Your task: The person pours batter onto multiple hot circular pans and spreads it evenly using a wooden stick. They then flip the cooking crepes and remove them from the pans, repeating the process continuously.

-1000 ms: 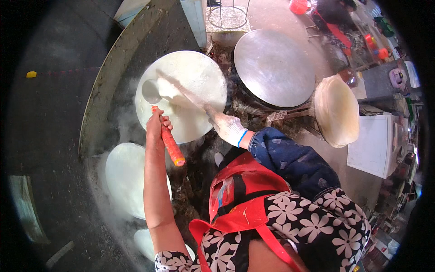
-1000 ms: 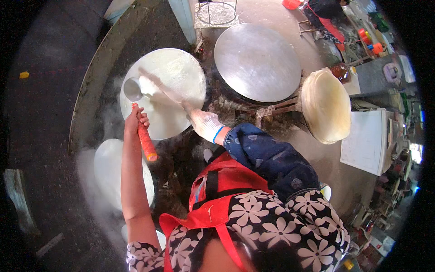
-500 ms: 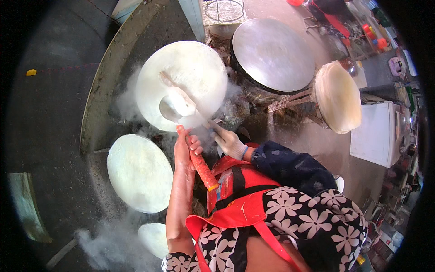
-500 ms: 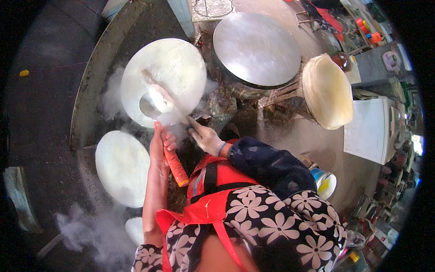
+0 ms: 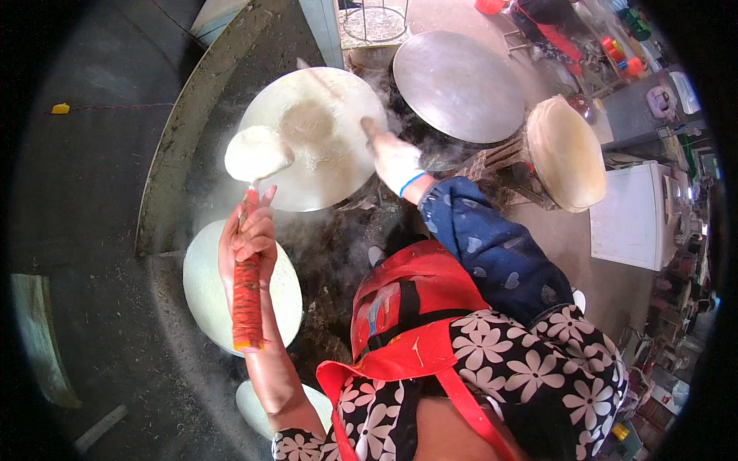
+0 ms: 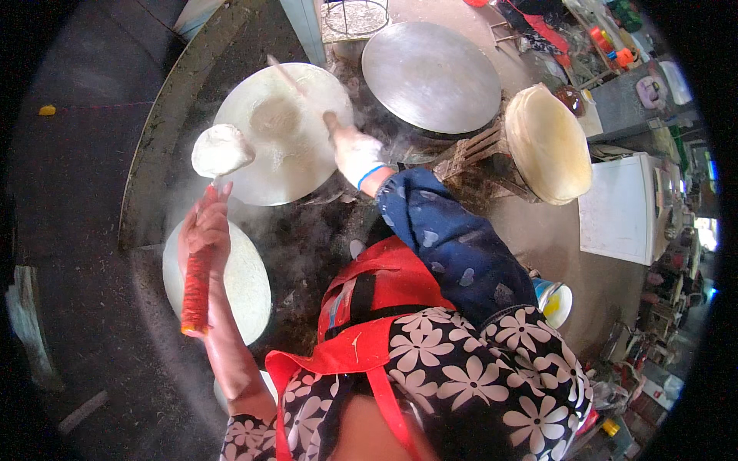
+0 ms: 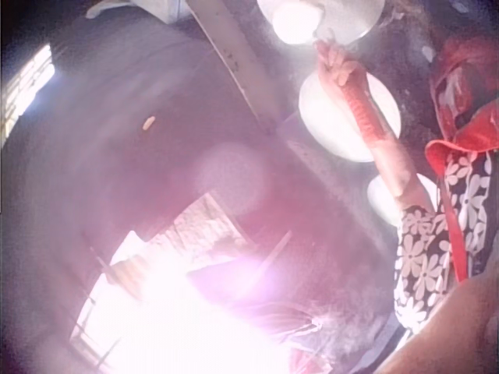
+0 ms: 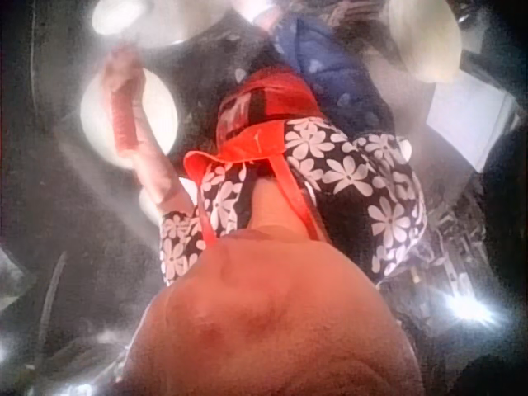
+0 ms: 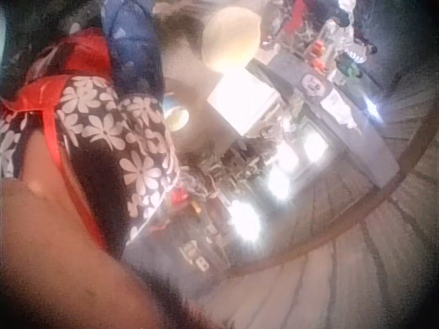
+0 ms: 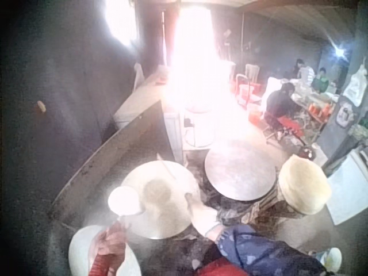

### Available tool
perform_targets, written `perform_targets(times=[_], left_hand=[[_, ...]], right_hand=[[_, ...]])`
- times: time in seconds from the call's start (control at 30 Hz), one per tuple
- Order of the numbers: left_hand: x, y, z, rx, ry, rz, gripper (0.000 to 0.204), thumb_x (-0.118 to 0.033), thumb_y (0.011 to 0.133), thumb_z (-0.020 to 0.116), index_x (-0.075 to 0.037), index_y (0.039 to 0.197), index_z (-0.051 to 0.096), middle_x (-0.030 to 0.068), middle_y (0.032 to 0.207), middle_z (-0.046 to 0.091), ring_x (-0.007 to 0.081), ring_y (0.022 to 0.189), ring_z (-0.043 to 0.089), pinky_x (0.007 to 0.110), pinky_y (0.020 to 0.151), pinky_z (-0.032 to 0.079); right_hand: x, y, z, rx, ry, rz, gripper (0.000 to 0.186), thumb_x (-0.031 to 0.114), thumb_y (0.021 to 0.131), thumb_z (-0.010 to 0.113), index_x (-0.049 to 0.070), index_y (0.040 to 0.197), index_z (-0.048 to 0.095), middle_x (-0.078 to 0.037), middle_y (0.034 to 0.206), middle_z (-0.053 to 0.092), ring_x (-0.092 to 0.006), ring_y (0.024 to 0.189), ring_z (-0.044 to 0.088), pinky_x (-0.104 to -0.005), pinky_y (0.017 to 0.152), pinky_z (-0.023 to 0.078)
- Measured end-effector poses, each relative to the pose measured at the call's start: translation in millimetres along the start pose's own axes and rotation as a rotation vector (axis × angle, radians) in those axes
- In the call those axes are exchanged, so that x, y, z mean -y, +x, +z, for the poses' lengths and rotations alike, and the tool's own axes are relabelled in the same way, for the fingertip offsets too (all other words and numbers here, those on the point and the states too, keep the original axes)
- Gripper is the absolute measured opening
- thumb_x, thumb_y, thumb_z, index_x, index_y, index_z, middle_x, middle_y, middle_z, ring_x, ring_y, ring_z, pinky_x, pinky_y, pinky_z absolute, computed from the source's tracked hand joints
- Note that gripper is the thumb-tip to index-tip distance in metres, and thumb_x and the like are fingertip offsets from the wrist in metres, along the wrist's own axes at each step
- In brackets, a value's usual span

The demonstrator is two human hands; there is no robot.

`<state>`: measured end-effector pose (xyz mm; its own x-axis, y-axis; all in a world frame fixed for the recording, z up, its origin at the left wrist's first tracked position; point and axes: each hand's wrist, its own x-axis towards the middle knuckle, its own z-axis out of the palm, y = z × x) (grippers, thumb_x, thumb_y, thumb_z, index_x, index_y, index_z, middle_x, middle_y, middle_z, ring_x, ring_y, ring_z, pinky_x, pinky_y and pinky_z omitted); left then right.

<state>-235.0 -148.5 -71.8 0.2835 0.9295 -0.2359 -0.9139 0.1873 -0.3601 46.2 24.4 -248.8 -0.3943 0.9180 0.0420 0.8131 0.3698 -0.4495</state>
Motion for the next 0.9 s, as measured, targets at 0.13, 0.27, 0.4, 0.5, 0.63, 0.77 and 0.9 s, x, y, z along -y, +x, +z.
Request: perform_targets(times=[0.13, 0.27, 0.4, 0.5, 0.63, 0.77, 0.9], left_hand=[[10, 20, 20, 0.018, -0.093, -0.049, 0.065, -0.018, 0.113, 0.042, 0.014, 0.162, 0.015, 0.0081, 0.086, 0.047, 0.0155, 0.058, 0.050, 0.031, 0.043, 0.050], [40, 62, 48, 0.075, -0.009, -0.124, 0.067, -0.019, 0.113, 0.041, 0.011, 0.164, 0.011, 0.0087, 0.085, 0.047, 0.0155, 0.060, 0.054, 0.030, 0.041, 0.054], [86, 134, 80, 0.116, 0.001, -0.239, 0.067, -0.013, 0.113, 0.043, 0.009, 0.166, 0.009, 0.0093, 0.086, 0.046, 0.0160, 0.061, 0.052, 0.030, 0.042, 0.054], [128, 191, 101, 0.143, -0.028, -0.295, 0.068, -0.010, 0.111, 0.044, 0.013, 0.165, 0.008, 0.0090, 0.085, 0.046, 0.0143, 0.060, 0.050, 0.028, 0.042, 0.053], [173, 253, 117, 0.138, 0.008, -0.323, 0.068, -0.010, 0.111, 0.044, 0.014, 0.164, 0.008, 0.0086, 0.084, 0.046, 0.0145, 0.060, 0.049, 0.028, 0.041, 0.053], [216, 361, 87, 0.036, 0.045, -0.492, 0.067, -0.010, 0.109, 0.043, 0.015, 0.163, 0.012, 0.0079, 0.084, 0.046, 0.0158, 0.062, 0.049, 0.032, 0.045, 0.054], [247, 447, 39, -0.058, 0.188, -0.532, 0.060, -0.014, 0.110, 0.044, 0.011, 0.159, 0.022, 0.0051, 0.084, 0.048, 0.0130, 0.060, 0.051, 0.029, 0.048, 0.052]], right_hand=[[6, -46, 23, 0.268, -0.105, -0.295, 0.054, 0.017, 0.109, 0.037, 0.017, 0.164, 0.039, -0.028, 0.110, 0.069, -0.0430, 0.090, 0.075, -0.0541, 0.079, 0.060], [-15, -48, -1, 0.139, -0.050, -0.123, 0.062, 0.015, 0.105, 0.047, 0.017, 0.166, 0.032, -0.024, 0.095, 0.069, -0.0424, 0.077, 0.075, -0.0531, 0.067, 0.060], [-40, -72, -42, 0.274, -0.021, -0.161, 0.063, 0.014, 0.106, 0.047, 0.019, 0.167, 0.031, -0.026, 0.095, 0.070, -0.0446, 0.077, 0.075, -0.0553, 0.063, 0.060], [-65, -111, -100, 0.702, -0.009, -0.443, 0.069, 0.016, 0.104, 0.050, 0.028, 0.169, 0.028, -0.020, 0.097, 0.070, -0.0411, 0.074, 0.075, -0.0543, 0.060, 0.059], [-160, -162, -169, 0.631, 0.033, -0.291, 0.074, 0.023, 0.102, 0.057, 0.029, 0.169, 0.027, -0.018, 0.101, 0.070, -0.0410, 0.080, 0.075, -0.0510, 0.061, 0.059], [-276, -235, -198, -0.037, 0.122, 0.031, 0.078, 0.013, 0.098, 0.064, 0.017, 0.169, 0.031, -0.019, 0.105, 0.074, -0.0386, 0.080, 0.075, -0.0488, 0.064, 0.057], [-317, -214, -213, -0.368, 0.255, 0.313, 0.072, 0.015, 0.102, 0.062, 0.016, 0.169, 0.034, -0.024, 0.121, 0.072, -0.0431, 0.096, 0.074, -0.0502, 0.080, 0.059]])
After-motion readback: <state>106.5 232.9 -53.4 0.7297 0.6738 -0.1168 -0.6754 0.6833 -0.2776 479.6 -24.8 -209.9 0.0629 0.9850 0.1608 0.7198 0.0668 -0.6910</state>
